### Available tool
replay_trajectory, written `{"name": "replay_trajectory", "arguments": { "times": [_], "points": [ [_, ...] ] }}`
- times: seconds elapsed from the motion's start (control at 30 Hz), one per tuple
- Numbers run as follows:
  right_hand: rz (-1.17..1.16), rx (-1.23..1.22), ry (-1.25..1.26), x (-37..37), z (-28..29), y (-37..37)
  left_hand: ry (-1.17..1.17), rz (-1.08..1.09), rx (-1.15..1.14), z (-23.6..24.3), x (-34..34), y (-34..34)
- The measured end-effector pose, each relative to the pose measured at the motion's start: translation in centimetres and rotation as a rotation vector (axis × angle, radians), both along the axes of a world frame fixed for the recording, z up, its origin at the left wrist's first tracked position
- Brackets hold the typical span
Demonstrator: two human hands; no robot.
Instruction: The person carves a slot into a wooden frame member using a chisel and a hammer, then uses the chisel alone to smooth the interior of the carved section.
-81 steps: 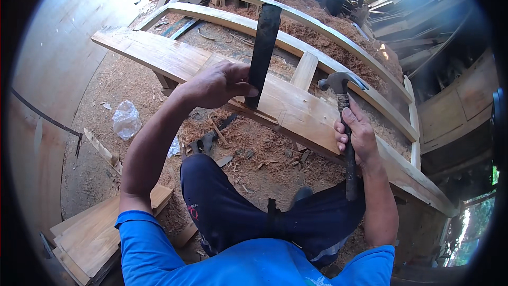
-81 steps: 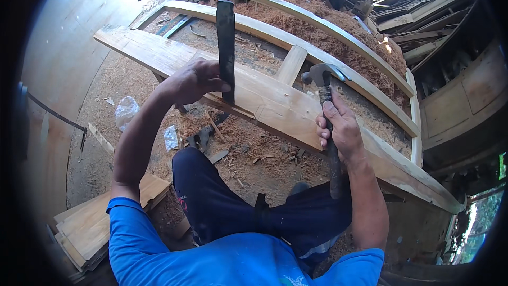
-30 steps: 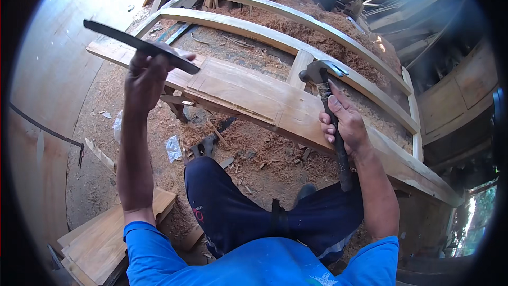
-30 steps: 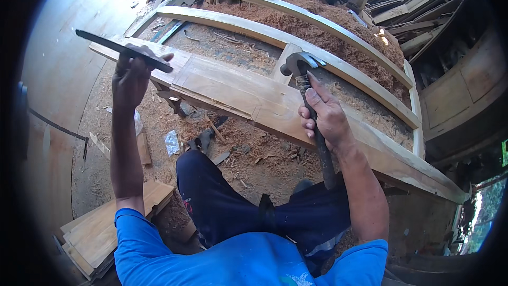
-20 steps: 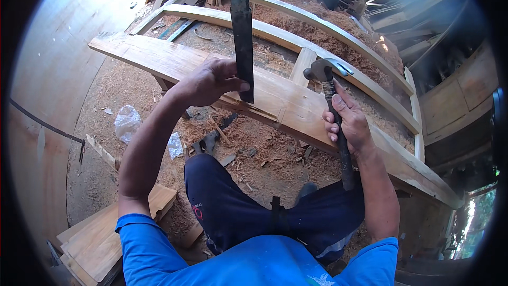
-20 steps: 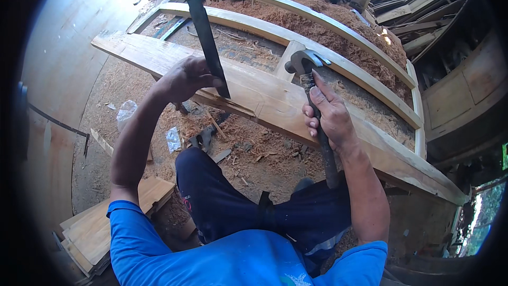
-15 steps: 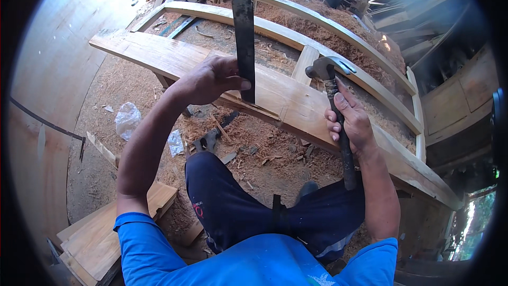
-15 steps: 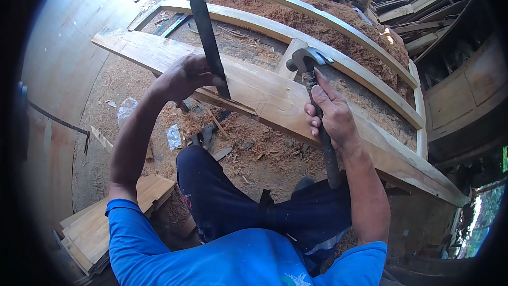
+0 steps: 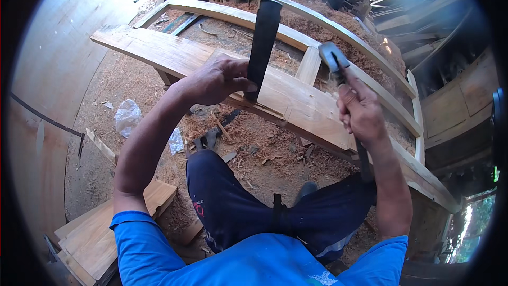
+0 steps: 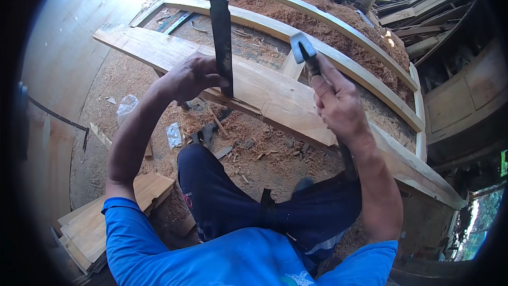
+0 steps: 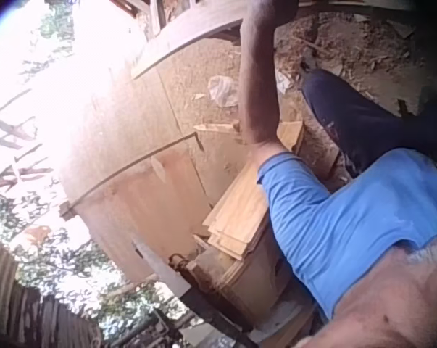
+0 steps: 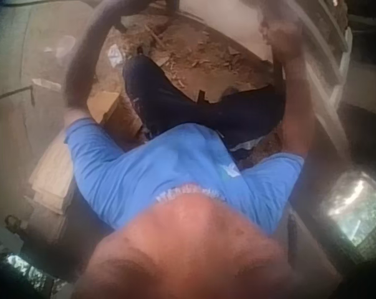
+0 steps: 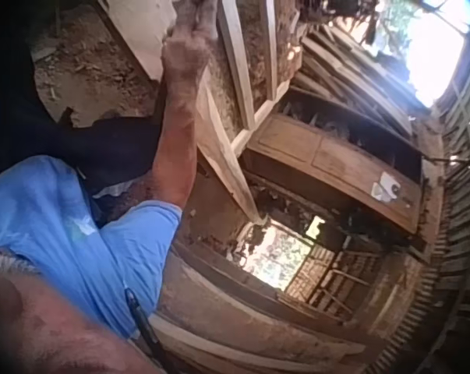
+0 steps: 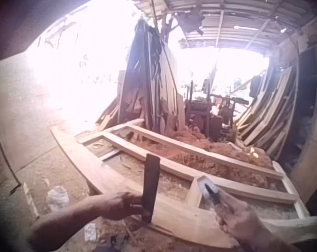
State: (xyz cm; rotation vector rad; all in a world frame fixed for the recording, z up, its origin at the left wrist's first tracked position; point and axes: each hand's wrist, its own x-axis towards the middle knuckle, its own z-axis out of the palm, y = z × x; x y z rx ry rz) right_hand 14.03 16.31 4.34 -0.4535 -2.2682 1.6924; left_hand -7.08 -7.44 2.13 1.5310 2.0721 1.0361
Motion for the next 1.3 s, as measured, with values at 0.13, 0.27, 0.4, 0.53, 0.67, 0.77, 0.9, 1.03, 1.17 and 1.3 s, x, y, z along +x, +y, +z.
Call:
{"name": "replay_trajectory", "arguments": {
  "times": [0.13,0.27,0.4,0.53,0.67,0.77,0.9,1.03,1.17,1.3],
  "points": [
    [0.043,0.422,0.423,0.0,9.6,-1.1,-0.040,-0.001,0.018,-0.3,0.1,-0.1],
    [0.296,1.331,0.293,-1.5,11.6,-4.5,0.169,-0.029,-0.036,-0.1,0.2,-0.1],
    [0.234,0.873,0.498,-1.7,12.1,-4.6,0.078,-0.058,0.095,-0.8,0.2,-0.4],
    [0.277,1.060,0.386,-1.4,10.8,-4.2,0.113,-0.041,0.050,-1.1,0.2,-0.2],
    [0.262,0.695,0.456,0.3,10.7,-1.9,0.150,-0.043,0.106,-1.2,0.7,-0.3],
    [0.084,0.018,0.382,1.0,8.9,-4.1,0.384,-0.091,0.131,-1.7,1.8,0.1],
    [0.176,-0.400,0.147,-0.3,0.6,-1.6,0.265,-0.060,0.100,-0.2,1.6,-0.4],
    [0.068,-0.614,0.039,-0.9,-3.6,-0.1,-0.173,0.058,0.121,-2.8,-0.1,-1.5],
    [0.037,-0.766,0.149,-0.6,-4.1,0.7,-0.478,0.006,0.252,-3.9,0.0,-1.5],
    [0.027,-0.766,0.145,-1.4,-5.5,0.3,0.427,-0.129,-0.006,-1.6,3.5,0.2]
  ]
}}
